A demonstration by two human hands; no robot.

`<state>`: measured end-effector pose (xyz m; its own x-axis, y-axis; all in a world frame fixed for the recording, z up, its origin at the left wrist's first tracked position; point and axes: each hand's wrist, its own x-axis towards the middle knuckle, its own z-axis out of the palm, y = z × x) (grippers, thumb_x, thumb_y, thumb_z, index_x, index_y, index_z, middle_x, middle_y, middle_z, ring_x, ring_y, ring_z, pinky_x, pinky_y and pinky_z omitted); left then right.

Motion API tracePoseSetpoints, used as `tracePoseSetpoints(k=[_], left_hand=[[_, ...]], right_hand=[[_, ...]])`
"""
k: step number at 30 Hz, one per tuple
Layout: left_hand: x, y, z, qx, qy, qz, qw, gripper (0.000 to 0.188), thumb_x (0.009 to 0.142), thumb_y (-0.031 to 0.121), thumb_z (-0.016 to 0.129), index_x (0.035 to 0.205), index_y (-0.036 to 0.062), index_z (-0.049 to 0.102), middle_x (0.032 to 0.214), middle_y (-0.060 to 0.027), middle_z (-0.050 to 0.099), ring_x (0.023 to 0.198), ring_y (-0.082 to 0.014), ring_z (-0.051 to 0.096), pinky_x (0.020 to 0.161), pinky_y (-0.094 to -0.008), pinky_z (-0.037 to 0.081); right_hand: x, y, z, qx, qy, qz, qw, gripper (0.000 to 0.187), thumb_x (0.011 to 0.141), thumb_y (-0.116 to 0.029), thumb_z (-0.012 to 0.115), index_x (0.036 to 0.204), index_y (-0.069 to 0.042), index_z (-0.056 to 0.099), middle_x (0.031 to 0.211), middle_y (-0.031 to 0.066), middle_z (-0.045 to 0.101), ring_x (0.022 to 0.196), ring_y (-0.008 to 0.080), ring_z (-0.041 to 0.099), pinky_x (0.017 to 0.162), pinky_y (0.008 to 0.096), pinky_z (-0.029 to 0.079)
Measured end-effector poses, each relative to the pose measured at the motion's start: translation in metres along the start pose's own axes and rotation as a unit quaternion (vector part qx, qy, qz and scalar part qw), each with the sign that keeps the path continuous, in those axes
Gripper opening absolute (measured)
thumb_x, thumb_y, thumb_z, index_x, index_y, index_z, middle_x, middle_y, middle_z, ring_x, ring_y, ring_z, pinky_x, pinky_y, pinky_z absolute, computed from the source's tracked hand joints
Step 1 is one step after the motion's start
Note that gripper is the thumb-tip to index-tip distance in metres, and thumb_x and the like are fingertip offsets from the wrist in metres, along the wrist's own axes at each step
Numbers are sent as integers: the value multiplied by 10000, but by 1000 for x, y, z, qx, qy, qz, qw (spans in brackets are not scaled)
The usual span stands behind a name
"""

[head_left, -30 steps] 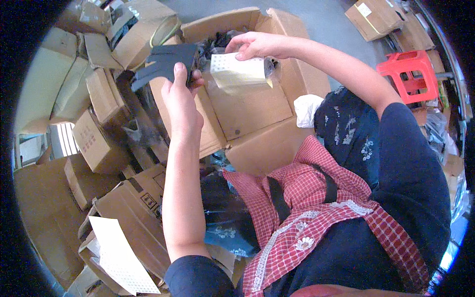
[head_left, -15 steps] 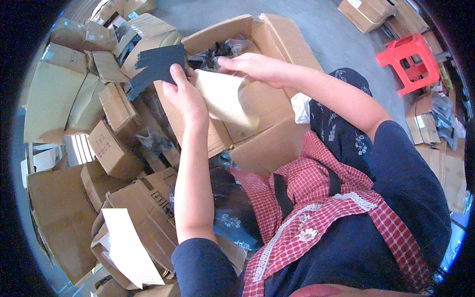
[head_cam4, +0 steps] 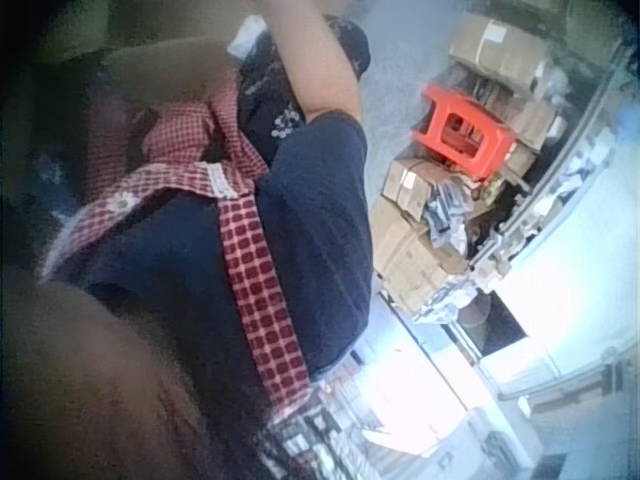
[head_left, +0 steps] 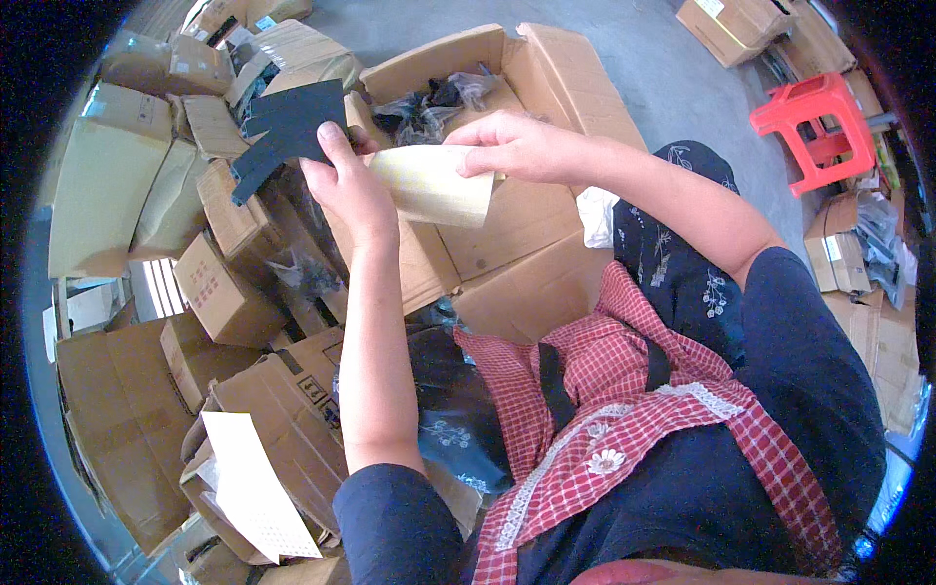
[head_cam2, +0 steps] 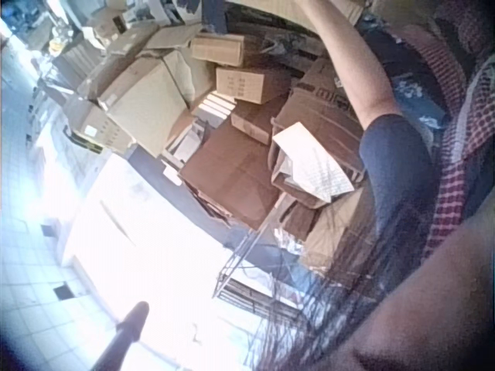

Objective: The person takes black plastic components from a box, applies adhesive labels to them, and places them into individual plastic bags.

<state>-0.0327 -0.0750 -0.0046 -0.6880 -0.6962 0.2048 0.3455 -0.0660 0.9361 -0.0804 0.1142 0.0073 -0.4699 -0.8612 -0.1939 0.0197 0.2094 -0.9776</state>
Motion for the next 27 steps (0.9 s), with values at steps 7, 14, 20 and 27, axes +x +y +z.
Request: tracePoseSetpoints(k=[7, 14, 20, 27], left_hand=[[-1, -12, 1, -18, -25, -62, 998, 217, 978, 250, 543, 1017, 38, 564, 814, -60, 627, 684, -140, 570, 617, -292, 453], [6, -16, 4, 29, 10, 17, 999, 205, 980, 247, 539, 976, 43, 561, 798, -52, 618, 681, -131, 549, 645, -298, 436], [0, -10, 8, 28, -13, -20, 999, 236, 978, 264, 555, 977, 28, 546, 808, -54, 614, 705, -135, 572, 634, -296, 457], [-6, -4, 11, 117, -34, 0, 993, 273, 974, 275, 567, 981, 4, 549, 819, -73, 632, 695, -140, 588, 629, -293, 472]], right_hand=[[-4, -10, 0, -39, 24, -18, 999, 376, 920, -236, 564, 1219, -7, 589, 1093, 88, 650, 1004, 132, 586, 907, 289, 458], [-6, -3, 6, -211, 138, -49, 966, 355, 885, -289, 679, 1111, -21, 622, 980, 108, 676, 877, 132, 625, 776, 292, 513], [-3, 4, 4, -161, 188, -85, 965, 250, 855, -190, 703, 1020, -21, 624, 880, 59, 673, 819, 106, 619, 751, 278, 508], [-1, 1, 3, -229, 215, -119, 942, 213, 776, -157, 722, 897, -25, 607, 799, 103, 660, 754, 211, 643, 682, 349, 507]])
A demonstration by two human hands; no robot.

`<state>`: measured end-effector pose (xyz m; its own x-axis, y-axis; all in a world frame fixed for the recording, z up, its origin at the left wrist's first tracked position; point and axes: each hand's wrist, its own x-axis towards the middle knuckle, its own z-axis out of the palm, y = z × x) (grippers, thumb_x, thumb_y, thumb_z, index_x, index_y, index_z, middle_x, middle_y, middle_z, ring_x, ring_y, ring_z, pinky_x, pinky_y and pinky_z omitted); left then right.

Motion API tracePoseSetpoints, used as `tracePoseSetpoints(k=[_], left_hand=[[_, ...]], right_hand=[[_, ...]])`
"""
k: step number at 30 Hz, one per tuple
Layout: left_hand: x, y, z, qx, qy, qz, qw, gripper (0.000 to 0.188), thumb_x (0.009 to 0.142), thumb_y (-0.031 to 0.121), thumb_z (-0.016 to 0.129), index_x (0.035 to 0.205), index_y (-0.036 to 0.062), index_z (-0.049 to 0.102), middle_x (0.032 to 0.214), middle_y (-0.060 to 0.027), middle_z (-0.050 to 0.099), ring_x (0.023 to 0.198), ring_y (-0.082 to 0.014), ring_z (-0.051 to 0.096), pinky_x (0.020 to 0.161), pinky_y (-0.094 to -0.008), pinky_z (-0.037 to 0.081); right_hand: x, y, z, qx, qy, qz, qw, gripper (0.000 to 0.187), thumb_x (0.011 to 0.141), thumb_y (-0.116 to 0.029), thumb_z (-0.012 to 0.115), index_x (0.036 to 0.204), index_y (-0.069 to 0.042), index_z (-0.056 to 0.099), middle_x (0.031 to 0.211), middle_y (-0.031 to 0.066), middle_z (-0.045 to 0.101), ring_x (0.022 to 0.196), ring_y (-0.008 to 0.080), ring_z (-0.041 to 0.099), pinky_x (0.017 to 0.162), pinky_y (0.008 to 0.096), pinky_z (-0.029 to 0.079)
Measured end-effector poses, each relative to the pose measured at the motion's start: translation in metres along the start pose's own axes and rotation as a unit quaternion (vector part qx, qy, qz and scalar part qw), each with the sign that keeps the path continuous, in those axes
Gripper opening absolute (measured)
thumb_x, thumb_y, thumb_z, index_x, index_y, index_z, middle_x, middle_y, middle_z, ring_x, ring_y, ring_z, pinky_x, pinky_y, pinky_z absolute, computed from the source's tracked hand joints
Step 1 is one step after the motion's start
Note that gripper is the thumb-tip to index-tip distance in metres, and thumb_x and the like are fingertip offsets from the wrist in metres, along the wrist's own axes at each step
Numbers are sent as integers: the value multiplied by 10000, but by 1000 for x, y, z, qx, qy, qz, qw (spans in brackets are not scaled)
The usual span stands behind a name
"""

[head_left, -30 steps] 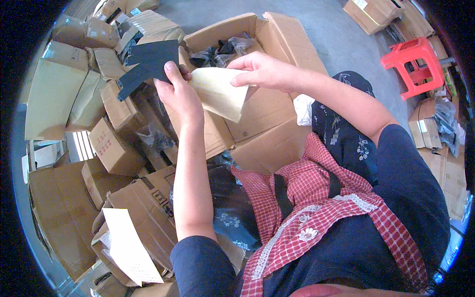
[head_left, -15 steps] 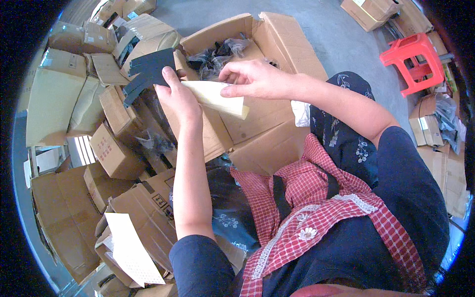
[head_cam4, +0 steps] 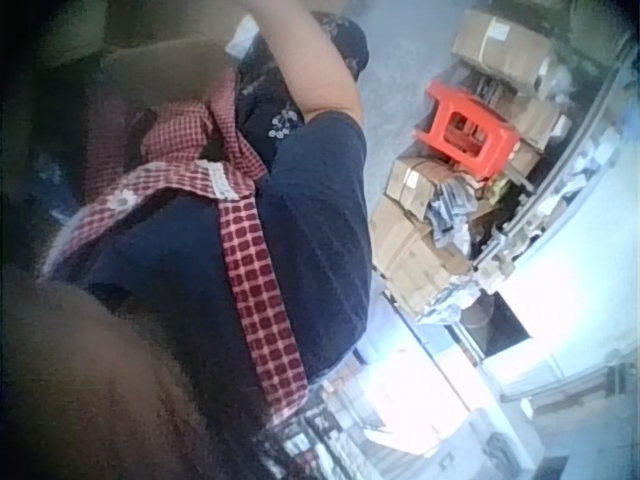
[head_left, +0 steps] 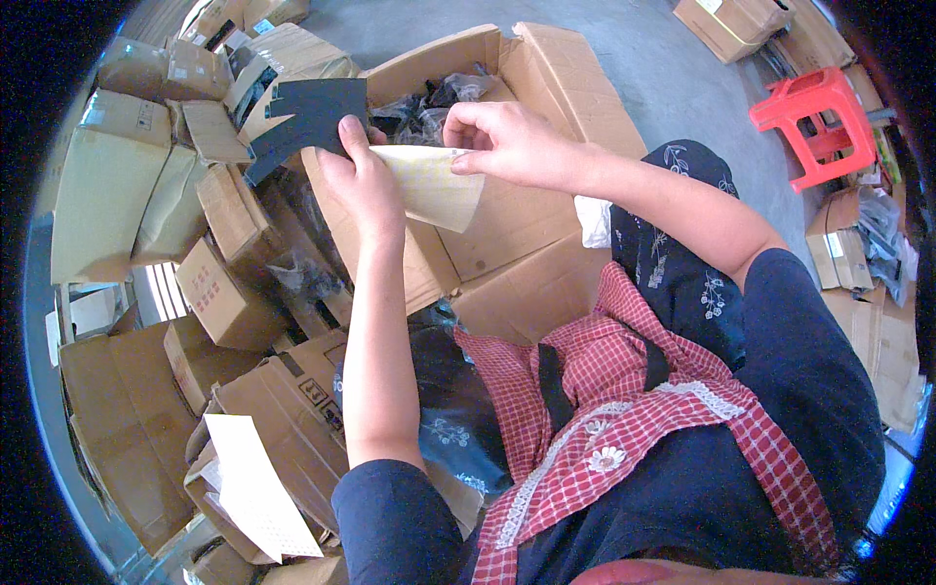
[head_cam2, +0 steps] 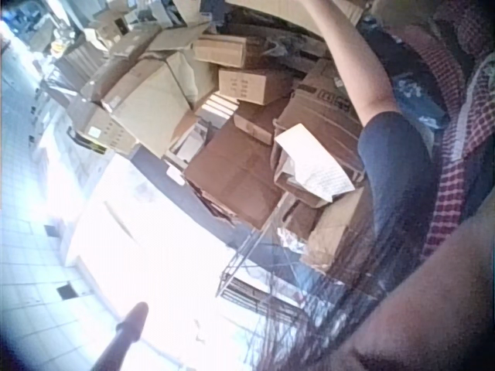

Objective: The person takes black plastic components from a box, applies adhesive labels to them, and places them into individual plastic bags.

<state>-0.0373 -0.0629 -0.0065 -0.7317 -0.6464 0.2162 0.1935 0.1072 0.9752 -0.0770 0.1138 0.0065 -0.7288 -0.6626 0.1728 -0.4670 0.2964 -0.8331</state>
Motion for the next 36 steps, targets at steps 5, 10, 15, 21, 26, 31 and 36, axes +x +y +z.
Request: tracePoseSetpoints(k=[5, 10, 15, 21, 26, 31, 36], left_hand=[[-1, 1, -3, 64, -15, 60, 996, 297, 976, 280, 561, 955, -16, 572, 800, -88, 650, 698, -152, 595, 647, -302, 478], [2, -6, -2, 46, -5, 24, 999, 299, 975, 280, 562, 961, -18, 577, 795, -85, 645, 692, -154, 588, 646, -297, 475], [6, -12, -1, 24, 16, -16, 999, 218, 987, 199, 514, 973, -12, 568, 742, -63, 617, 636, -131, 563, 592, -300, 459], [3, -11, 2, 3, 8, -69, 998, 222, 992, 203, 503, 983, -9, 569, 764, -57, 608, 652, -125, 560, 591, -291, 455], [3, -17, 2, -9, 11, -45, 999, 360, 971, 352, 554, 923, -5, 563, 759, -44, 588, 629, -116, 523, 565, -294, 438], [3, -18, 2, 3, 7, -15, 1000, 361, 971, 343, 553, 958, -18, 573, 809, -74, 622, 683, -143, 555, 627, -306, 459], [1, -9, 4, 59, 11, 0, 998, 362, 968, 317, 559, 1017, -39, 591, 910, -118, 656, 781, -175, 587, 720, -321, 476]], right_hand=[[1, -6, -1, -53, 0, -6, 999, 201, 737, -139, 720, 847, -28, 593, 795, 143, 640, 776, 303, 643, 682, 408, 502], [-1, -1, 3, -126, 33, -89, 988, 159, 793, -77, 666, 896, -23, 557, 845, 105, 595, 816, 250, 612, 728, 373, 496], [1, -1, 4, -180, 82, -167, 966, 146, 796, -123, 650, 893, -36, 585, 881, 150, 609, 887, 342, 596, 806, 438, 474], [1, -2, -1, -226, 95, -197, 949, 126, 817, -136, 628, 887, -38, 593, 884, 150, 613, 886, 340, 596, 820, 440, 476], [-1, -8, -1, -164, 46, -81, 982, 150, 842, -164, 580, 881, -24, 617, 868, 168, 639, 856, 348, 627, 779, 456, 496], [-3, -12, -8, -124, -48, 16, 991, 209, 873, -190, 595, 988, -20, 630, 917, 138, 677, 856, 257, 661, 765, 369, 522], [-3, -9, -9, -90, -51, -3, 995, 218, 822, -216, 621, 919, -23, 652, 850, 158, 682, 812, 293, 668, 743, 400, 525]])
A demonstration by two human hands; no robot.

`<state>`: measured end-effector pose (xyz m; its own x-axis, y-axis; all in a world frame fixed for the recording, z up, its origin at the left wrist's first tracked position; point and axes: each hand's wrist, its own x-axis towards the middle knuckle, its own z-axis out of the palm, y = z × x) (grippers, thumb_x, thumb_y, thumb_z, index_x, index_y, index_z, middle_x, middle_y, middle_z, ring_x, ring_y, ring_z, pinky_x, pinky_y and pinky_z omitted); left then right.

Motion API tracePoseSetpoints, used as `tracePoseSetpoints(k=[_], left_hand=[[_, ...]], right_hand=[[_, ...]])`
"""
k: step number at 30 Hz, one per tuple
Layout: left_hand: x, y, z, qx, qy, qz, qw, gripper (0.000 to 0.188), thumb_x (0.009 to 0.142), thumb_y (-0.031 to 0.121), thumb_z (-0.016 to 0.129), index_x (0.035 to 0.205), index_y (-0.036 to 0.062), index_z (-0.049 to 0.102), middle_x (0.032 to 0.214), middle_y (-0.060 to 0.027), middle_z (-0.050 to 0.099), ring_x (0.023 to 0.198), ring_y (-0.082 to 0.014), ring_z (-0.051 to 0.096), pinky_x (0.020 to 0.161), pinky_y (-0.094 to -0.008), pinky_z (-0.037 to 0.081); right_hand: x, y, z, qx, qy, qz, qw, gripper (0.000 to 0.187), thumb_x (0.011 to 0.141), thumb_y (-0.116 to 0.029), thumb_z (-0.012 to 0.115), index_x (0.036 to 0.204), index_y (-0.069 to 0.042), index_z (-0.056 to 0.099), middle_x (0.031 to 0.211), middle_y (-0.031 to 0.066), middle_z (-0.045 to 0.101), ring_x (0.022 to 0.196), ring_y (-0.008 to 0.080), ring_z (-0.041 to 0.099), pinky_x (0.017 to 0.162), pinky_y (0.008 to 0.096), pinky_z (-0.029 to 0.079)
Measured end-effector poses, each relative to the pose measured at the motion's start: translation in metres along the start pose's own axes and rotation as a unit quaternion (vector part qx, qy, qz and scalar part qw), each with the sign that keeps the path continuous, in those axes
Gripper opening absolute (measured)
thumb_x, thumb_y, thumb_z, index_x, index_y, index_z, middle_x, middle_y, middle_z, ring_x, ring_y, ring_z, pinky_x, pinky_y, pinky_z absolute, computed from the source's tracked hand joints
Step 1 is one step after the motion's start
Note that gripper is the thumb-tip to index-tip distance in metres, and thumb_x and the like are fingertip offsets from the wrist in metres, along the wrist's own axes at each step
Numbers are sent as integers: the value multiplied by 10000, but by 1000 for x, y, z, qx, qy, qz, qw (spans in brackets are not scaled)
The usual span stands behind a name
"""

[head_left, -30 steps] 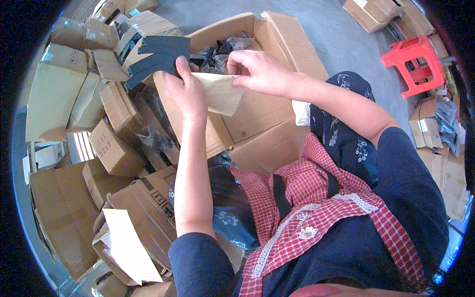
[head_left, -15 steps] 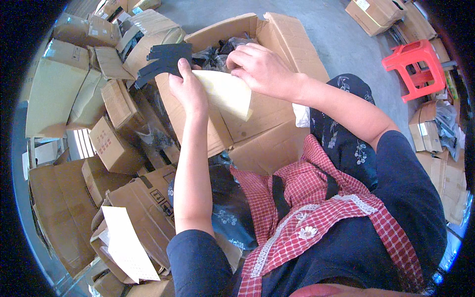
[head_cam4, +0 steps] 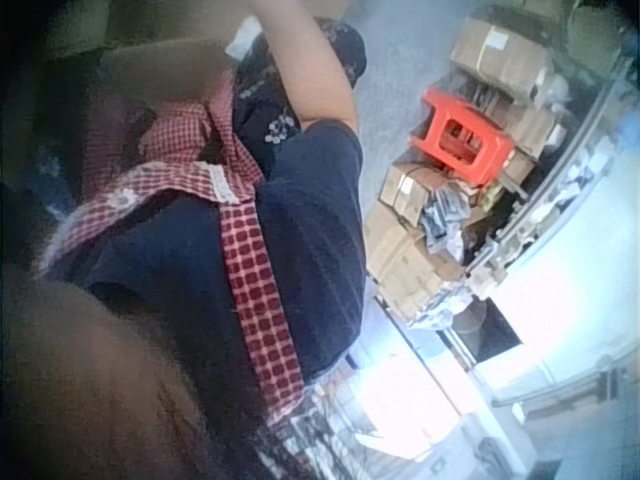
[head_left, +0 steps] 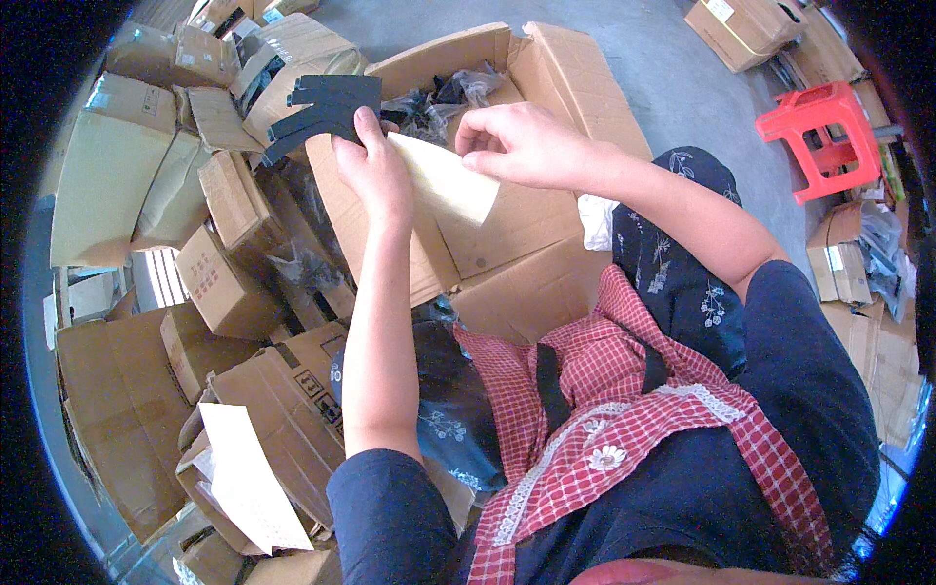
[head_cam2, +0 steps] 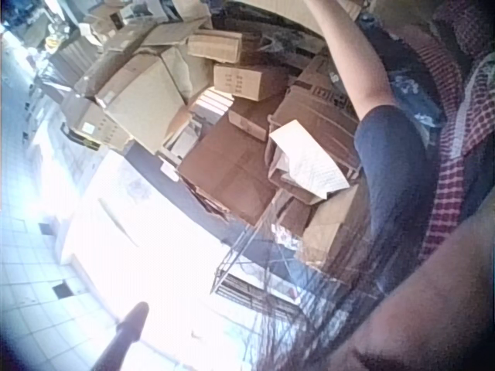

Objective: The person takes black plastic components from a box, applies adhesive labels to them, and places them into individual plastic bags.

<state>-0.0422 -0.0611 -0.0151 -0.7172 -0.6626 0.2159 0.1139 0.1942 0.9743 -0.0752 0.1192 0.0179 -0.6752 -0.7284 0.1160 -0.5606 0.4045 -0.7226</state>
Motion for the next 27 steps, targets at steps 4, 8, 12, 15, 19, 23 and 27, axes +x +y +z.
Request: tracePoseSetpoints(k=[4, 8, 12, 15, 19, 23, 27], left_hand=[[1, -3, 3, -31, 6, -8, 999, 345, 966, 289, 562, 1032, -48, 594, 936, -127, 663, 800, -177, 591, 746, -324, 479], [3, -4, 5, -23, 5, 0, 1000, 318, 966, 259, 559, 1025, -51, 593, 933, -125, 663, 792, -185, 596, 745, -329, 483], [2, -2, 5, -9, -12, 3, 1000, 210, 984, 200, 519, 1025, -1, 562, 832, -58, 625, 681, -121, 577, 625, -277, 471], [5, -14, 1, 23, -49, 8, 998, 242, 966, 206, 546, 1061, -13, 584, 863, -68, 642, 695, -132, 587, 653, -284, 479], [8, -37, 0, 2, -163, -81, 983, 275, 930, 218, 592, 1084, -9, 622, 895, -77, 660, 705, -140, 592, 685, -288, 478], [-15, -15, 5, -18, -296, -227, 928, 271, 921, 249, 619, 1055, 16, 648, 827, -35, 666, 686, -106, 569, 644, -253, 449], [-26, -11, 7, -10, -353, -256, 900, 255, 920, 272, 636, 1033, 43, 636, 775, -2, 643, 633, -84, 545, 575, -239, 421]], right_hand=[[2, -2, -4, -27, -39, 28, 999, 215, 842, -174, 633, 977, -6, 633, 889, 119, 685, 850, 212, 665, 772, 348, 530], [0, -13, -8, 12, -26, 57, 998, 204, 832, -175, 647, 950, -8, 639, 871, 113, 686, 826, 215, 666, 755, 348, 530], [-4, -26, -9, -29, -36, 54, 997, 170, 827, -157, 660, 920, -16, 643, 839, 95, 676, 794, 194, 654, 742, 334, 525], [-7, -28, -12, 87, -55, 24, 994, 126, 826, -108, 664, 905, -14, 637, 804, 58, 653, 773, 150, 626, 731, 307, 513], [8, 1, -30, 85, -20, -27, 996, 106, 836, -87, 670, 902, -14, 632, 788, 28, 634, 768, 110, 597, 718, 282, 497], [24, 46, -44, -14, -20, -24, 999, 203, 805, -222, 650, 888, -38, 672, 778, 80, 676, 726, 190, 644, 689, 324, 512], [27, 54, -48, -24, -59, -1, 998, 260, 766, -270, 641, 880, -41, 688, 782, 112, 695, 728, 245, 669, 676, 363, 518]])
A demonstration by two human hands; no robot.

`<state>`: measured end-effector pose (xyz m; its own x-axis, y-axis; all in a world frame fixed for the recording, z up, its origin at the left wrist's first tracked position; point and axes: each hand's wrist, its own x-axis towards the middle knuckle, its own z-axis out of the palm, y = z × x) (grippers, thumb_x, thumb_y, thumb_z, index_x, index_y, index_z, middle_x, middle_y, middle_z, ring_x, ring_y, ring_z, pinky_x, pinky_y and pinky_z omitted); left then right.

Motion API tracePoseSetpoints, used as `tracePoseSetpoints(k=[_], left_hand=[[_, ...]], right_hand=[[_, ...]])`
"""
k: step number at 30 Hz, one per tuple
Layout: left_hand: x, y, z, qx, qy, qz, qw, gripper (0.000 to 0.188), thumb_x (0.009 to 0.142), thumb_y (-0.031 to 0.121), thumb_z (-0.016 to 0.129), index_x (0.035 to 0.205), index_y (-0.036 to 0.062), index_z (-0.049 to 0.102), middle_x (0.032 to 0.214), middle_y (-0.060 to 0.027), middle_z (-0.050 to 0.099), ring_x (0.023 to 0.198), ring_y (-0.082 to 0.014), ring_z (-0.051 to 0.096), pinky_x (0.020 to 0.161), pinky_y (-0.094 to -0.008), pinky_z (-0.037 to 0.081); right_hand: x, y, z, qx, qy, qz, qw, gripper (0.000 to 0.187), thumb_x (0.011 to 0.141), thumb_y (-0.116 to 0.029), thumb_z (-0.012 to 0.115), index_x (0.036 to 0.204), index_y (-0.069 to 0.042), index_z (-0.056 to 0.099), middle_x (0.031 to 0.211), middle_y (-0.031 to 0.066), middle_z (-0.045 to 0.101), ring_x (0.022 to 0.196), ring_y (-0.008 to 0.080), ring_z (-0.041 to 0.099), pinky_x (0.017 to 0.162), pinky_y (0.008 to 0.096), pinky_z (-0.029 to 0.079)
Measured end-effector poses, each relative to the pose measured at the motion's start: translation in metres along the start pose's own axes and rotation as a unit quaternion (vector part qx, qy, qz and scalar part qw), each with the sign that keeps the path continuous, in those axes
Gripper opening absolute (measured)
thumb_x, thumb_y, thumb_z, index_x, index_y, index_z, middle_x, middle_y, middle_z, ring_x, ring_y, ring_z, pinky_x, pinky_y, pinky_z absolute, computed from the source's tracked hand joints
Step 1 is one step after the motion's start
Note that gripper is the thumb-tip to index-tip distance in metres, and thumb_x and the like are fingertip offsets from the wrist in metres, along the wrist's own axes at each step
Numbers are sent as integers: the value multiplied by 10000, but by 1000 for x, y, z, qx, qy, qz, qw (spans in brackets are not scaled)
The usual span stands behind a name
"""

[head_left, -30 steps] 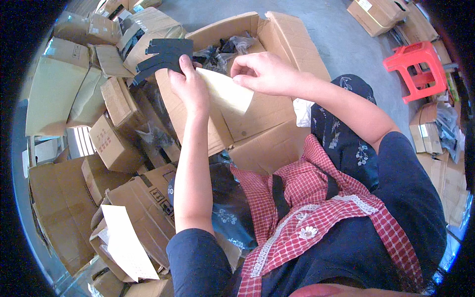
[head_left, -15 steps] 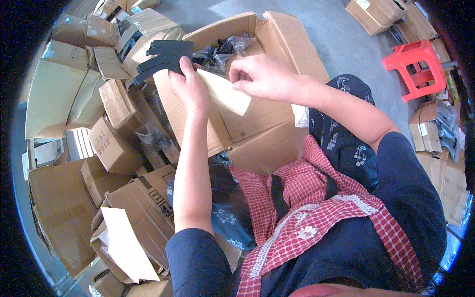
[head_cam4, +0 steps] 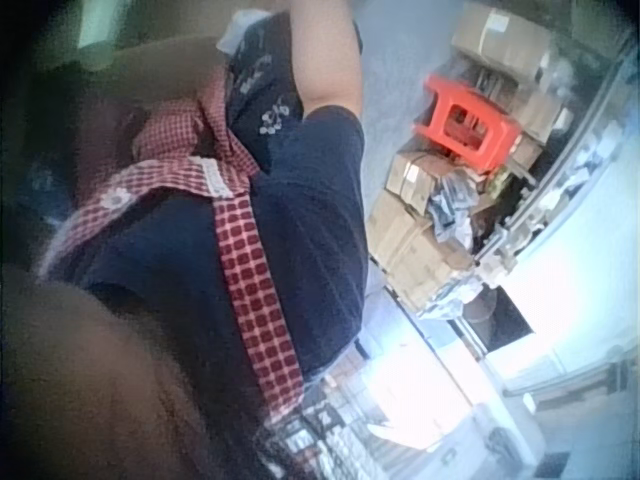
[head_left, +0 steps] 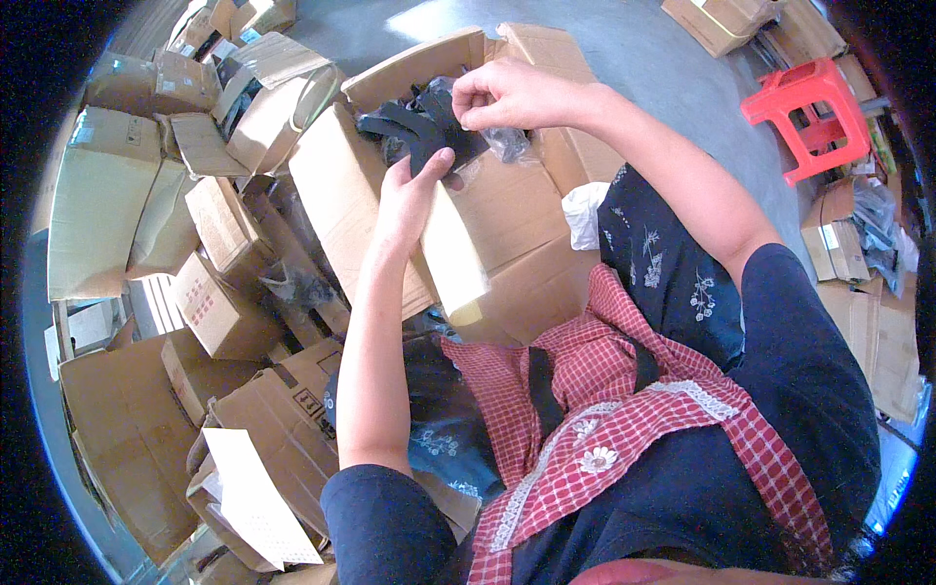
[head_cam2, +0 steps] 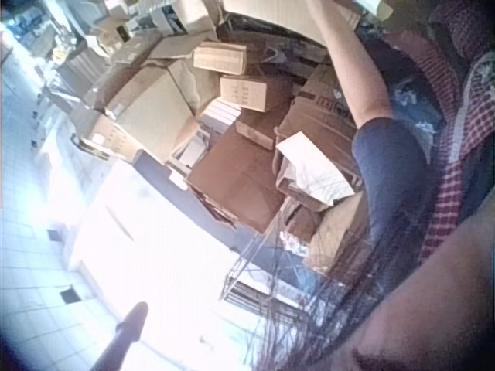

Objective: The person takes black plastic components from a box, applies adhesive labels to them, and places them into individual plastic bags.

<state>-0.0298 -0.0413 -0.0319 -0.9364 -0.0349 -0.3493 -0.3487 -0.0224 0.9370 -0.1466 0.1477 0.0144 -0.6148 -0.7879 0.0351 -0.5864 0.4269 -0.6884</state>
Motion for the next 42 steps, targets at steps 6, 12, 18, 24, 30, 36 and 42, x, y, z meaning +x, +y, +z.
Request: tracePoseSetpoints(k=[6, 12, 18, 24, 30, 36, 42], left_hand=[[-4, 6, 4, 11, -15, 40, 999, 251, 903, 279, 660, 1013, 54, 632, 775, -4, 641, 617, -77, 526, 560, -240, 403], [-11, 11, 4, 30, -13, 22, 999, 250, 888, 271, 681, 976, 43, 631, 756, -3, 637, 618, -80, 525, 565, -243, 400], [-6, -5, 1, 131, -24, 47, 990, 260, 893, 260, 679, 965, 14, 630, 784, -18, 649, 676, -106, 559, 632, -264, 440], [-7, -8, 6, 188, -56, 71, 978, 254, 896, 261, 677, 964, 21, 629, 803, -18, 648, 697, -103, 550, 645, -268, 434], [-10, -1, 10, 203, -79, 57, 974, 250, 899, 272, 673, 934, 28, 631, 783, -20, 654, 689, -106, 550, 638, -274, 432], [-3, -16, 10, 169, -69, 69, 981, 228, 903, 250, 667, 932, 25, 638, 800, -29, 670, 704, -115, 567, 669, -273, 447], [10, -7, -3, 13, 170, 173, 970, 230, 898, 217, 656, 899, -13, 644, 752, -40, 663, 657, -107, 581, 605, -269, 453]], right_hand=[[-3, -4, 3, -55, -34, 18, 998, 188, 801, -210, 642, 850, -29, 628, 706, 76, 646, 663, 158, 613, 631, 311, 482], [-2, 4, 0, -145, 76, 37, 986, 265, 801, -279, 705, 860, -43, 600, 694, 102, 630, 654, 229, 611, 611, 358, 470], [3, -5, 6, 113, 5, -58, 992, 175, 825, -101, 631, 979, -34, 584, 833, 26, 605, 776, 104, 567, 718, 267, 483], [-2, -18, 12, 5, -43, -91, 995, 176, 805, -96, 633, 946, -23, 556, 798, 90, 605, 700, 157, 594, 635, 319, 484], [-3, -18, 23, -137, 28, -129, 982, 143, 792, -70, 627, 890, -41, 527, 796, 116, 602, 739, 281, 610, 649, 390, 479], [5, -17, 24, -226, 181, -117, 950, 131, 814, -111, 631, 902, -63, 547, 811, 104, 613, 775, 284, 620, 672, 388, 490], [-7, -23, 30, 49, 157, -10, 986, 356, 857, -376, 661, 969, -40, 625, 883, 137, 658, 793, 276, 641, 724, 379, 507]])
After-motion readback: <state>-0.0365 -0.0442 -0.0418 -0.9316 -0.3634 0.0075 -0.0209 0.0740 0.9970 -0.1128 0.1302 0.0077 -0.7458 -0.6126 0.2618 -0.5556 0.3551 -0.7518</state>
